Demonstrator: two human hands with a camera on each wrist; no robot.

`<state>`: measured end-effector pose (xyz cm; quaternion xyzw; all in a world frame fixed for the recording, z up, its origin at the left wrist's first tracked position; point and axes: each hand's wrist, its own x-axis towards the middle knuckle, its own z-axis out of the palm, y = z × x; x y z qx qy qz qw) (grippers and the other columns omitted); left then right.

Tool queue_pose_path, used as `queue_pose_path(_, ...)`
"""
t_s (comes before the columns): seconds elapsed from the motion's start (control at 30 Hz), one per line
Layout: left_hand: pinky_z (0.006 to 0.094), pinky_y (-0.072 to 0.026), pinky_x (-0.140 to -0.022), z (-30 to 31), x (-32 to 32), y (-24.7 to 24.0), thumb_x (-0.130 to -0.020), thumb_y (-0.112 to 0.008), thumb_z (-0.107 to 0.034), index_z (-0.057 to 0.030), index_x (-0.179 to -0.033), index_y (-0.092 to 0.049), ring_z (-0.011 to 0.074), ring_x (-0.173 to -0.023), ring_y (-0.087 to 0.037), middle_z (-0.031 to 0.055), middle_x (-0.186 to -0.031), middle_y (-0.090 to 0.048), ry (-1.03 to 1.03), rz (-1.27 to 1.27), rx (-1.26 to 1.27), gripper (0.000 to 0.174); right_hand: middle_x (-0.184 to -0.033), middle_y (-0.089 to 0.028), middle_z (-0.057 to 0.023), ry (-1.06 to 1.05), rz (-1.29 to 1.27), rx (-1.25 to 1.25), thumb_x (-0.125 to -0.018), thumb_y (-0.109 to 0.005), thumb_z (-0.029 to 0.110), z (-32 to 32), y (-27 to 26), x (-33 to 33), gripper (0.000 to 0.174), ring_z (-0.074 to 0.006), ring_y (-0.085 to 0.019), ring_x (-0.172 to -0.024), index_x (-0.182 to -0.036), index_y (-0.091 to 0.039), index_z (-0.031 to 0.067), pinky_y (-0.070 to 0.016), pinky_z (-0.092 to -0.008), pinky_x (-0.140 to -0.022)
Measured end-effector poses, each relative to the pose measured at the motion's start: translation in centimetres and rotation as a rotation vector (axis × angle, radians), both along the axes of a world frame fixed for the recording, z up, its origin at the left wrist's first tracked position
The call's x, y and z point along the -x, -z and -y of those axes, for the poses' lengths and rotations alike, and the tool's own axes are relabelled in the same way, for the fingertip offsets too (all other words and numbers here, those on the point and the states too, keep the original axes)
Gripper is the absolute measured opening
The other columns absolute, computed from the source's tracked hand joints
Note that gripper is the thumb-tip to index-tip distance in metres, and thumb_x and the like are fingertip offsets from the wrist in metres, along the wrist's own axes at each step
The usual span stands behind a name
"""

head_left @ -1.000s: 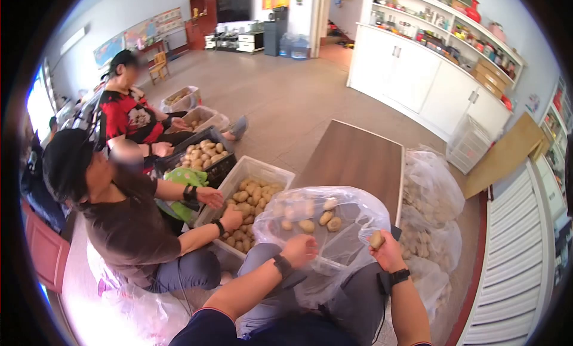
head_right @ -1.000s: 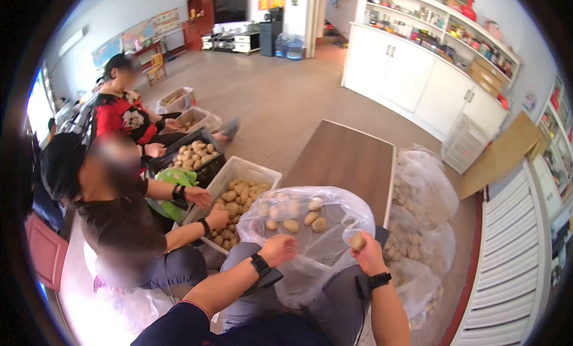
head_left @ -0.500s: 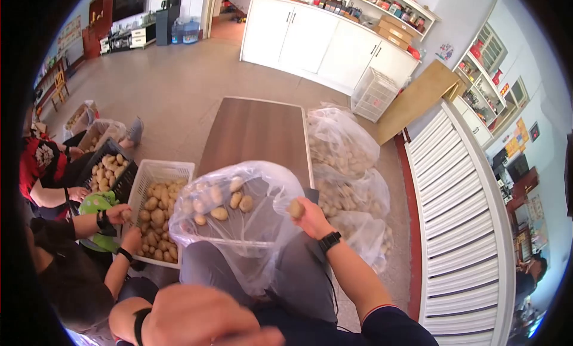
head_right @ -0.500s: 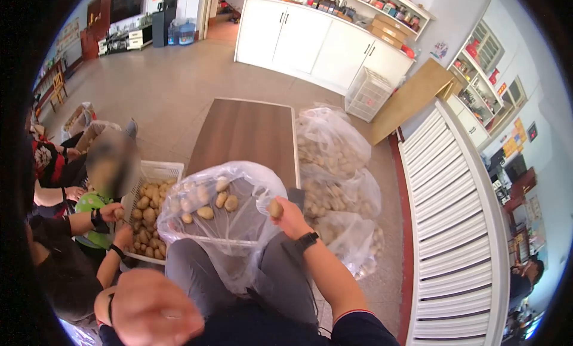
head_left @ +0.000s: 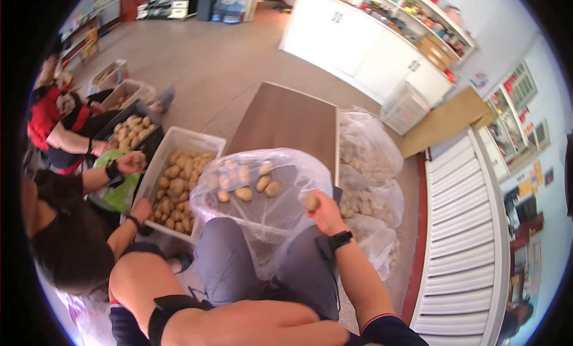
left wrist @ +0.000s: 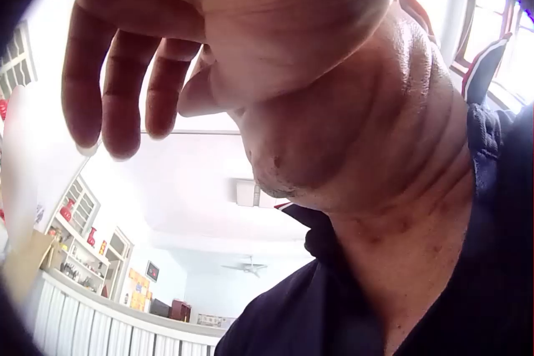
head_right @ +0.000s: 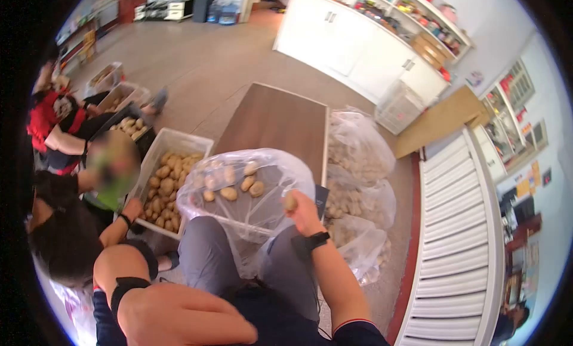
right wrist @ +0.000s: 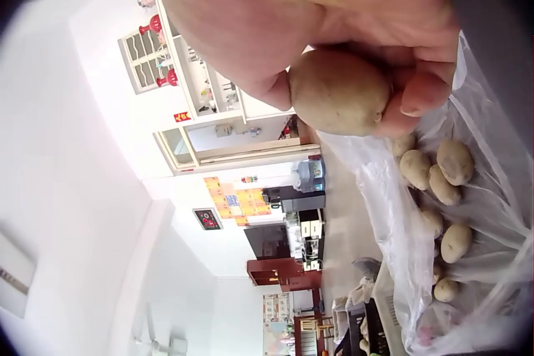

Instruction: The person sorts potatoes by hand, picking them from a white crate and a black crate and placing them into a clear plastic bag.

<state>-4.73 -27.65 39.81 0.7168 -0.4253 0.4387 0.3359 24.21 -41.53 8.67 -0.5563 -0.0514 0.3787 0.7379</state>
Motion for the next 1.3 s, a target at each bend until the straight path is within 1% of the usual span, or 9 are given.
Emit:
queue_pose_path(0.1,0.0245,-0.0382,-0.046,0.3,-0.7,0.4,-0.066,-0.068,-0.011,-0.0038,-0.101,-0.073,0.0164,-0.057,-0.050,0.0053,-0.086,-0.060,0.000,0.269,0.182,0.036,-0.099,-0.065,-0.0101,-0.041,0.010,-0.015,-0.098,-0.052,0.033,-0.5,-0.4,0.4,0.028,-0.0183,-0.060,-0.080,-0.110,-0.057,0.0085,-0.0471,-0.0307,-0.064)
queue_pose_path(0.23,0.0242,-0.0368,-0.044,-0.8,2.1,0.5,-0.069,-0.068,-0.011,-0.0045,-0.100,-0.072,0.0150,-0.057,-0.050,0.0047,-0.086,-0.060,-0.034,0.089,0.137,0.032,-0.099,-0.065,-0.0103,-0.102,0.016,0.046,-0.098,-0.053,0.034,-2.2,-0.4,0.6,0.027,-0.0188,-0.060,-0.085,-0.108,-0.057,0.0095,-0.0471,-0.0324,-0.065)
queue_pose_path(0.37,0.0229,-0.0336,-0.043,-1.2,3.5,-0.4,-0.070,-0.069,-0.014,-0.0029,-0.108,-0.069,0.0127,-0.053,-0.047,0.0040,-0.086,-0.060,-0.012,-0.053,0.116,0.039,-0.095,-0.065,-0.0098,-0.077,0.010,0.105,-0.097,-0.053,0.035,-5.2,0.3,1.7,0.027,-0.0189,-0.059,-0.076,-0.106,-0.057,0.0104,-0.0468,-0.0318,-0.063)
queue_pose_path(0.83,0.0255,-0.0312,-0.040,-2.0,9.2,1.9,-0.070,-0.075,-0.013,-0.0041,-0.090,-0.073,0.0104,-0.053,-0.047,0.0039,-0.083,-0.061,-0.225,0.149,0.535,0.022,-0.084,-0.062,-0.0064,-0.109,0.174,0.248,-0.095,-0.056,0.040,-9.9,0.6,2.3,0.032,-0.0173,-0.058,-0.065,-0.101,-0.058,0.0085,-0.0451,-0.0298,-0.053)
queue_pose_path(0.87,0.0245,-0.0328,-0.041,-6.4,10.6,1.2,-0.069,-0.074,-0.012,-0.0049,-0.090,-0.074,0.0121,-0.056,-0.049,0.0038,-0.084,-0.061,-0.166,0.155,0.064,0.021,-0.084,-0.062,-0.0063,-0.087,0.184,0.272,-0.095,-0.056,0.039,-10.0,0.3,2.5,0.032,-0.0174,-0.059,-0.066,-0.101,-0.058,0.0084,-0.0452,-0.0301,-0.054)
queue_pose_path(0.97,0.0232,-0.0351,-0.042,-6.5,11.1,2.3,-0.068,-0.074,-0.010,-0.0075,-0.088,-0.075,0.0142,-0.056,-0.051,0.0041,-0.083,-0.061,-0.130,0.418,0.283,0.020,-0.086,-0.062,-0.0069,-0.111,0.273,0.273,-0.095,-0.056,0.039,-10.3,0.4,2.2,0.031,-0.0181,-0.059,-0.067,-0.102,-0.058,0.0089,-0.0458,-0.0305,-0.056)
queue_pose_path(1.13,0.0273,-0.0455,-0.043,-7.5,13.9,2.6,-0.073,-0.072,-0.008,-0.0113,-0.096,-0.076,0.0183,-0.054,-0.057,0.0076,-0.088,-0.066,-0.090,0.200,0.519,0.023,-0.100,-0.065,-0.0137,-0.199,0.228,0.227,-0.095,-0.056,0.041,-11.1,-2.9,3.9,0.035,-0.0203,-0.059,-0.071,-0.111,-0.055,0.0088,-0.0479,-0.0321,-0.064)
queue_pose_path(1.2,0.0337,-0.0537,-0.052,-8.6,12.5,6.6,-0.085,-0.060,-0.005,0.0058,-0.090,-0.068,0.0262,-0.064,-0.066,0.0200,-0.090,-0.067,0.037,0.164,0.468,0.014,-0.101,-0.065,-0.0138,-0.300,0.227,0.187,-0.095,-0.057,0.041,-11.3,-3.5,5.0,0.035,-0.0209,-0.059,-0.071,-0.111,-0.055,0.0093,-0.0486,-0.0329,-0.064)
queue_pose_path(1.3,0.0370,-0.0516,-0.074,-9.6,10.7,8.8,-0.086,-0.051,0.004,0.0020,-0.107,-0.065,0.0294,-0.086,-0.064,0.0150,-0.099,-0.064,-0.115,-0.268,0.538,0.025,-0.099,-0.067,-0.0121,-0.211,0.046,0.157,-0.097,-0.053,0.037,-11.0,-1.9,5.8,0.029,-0.0195,-0.060,-0.072,-0.104,-0.058,0.0090,-0.0470,-0.0305,-0.063)
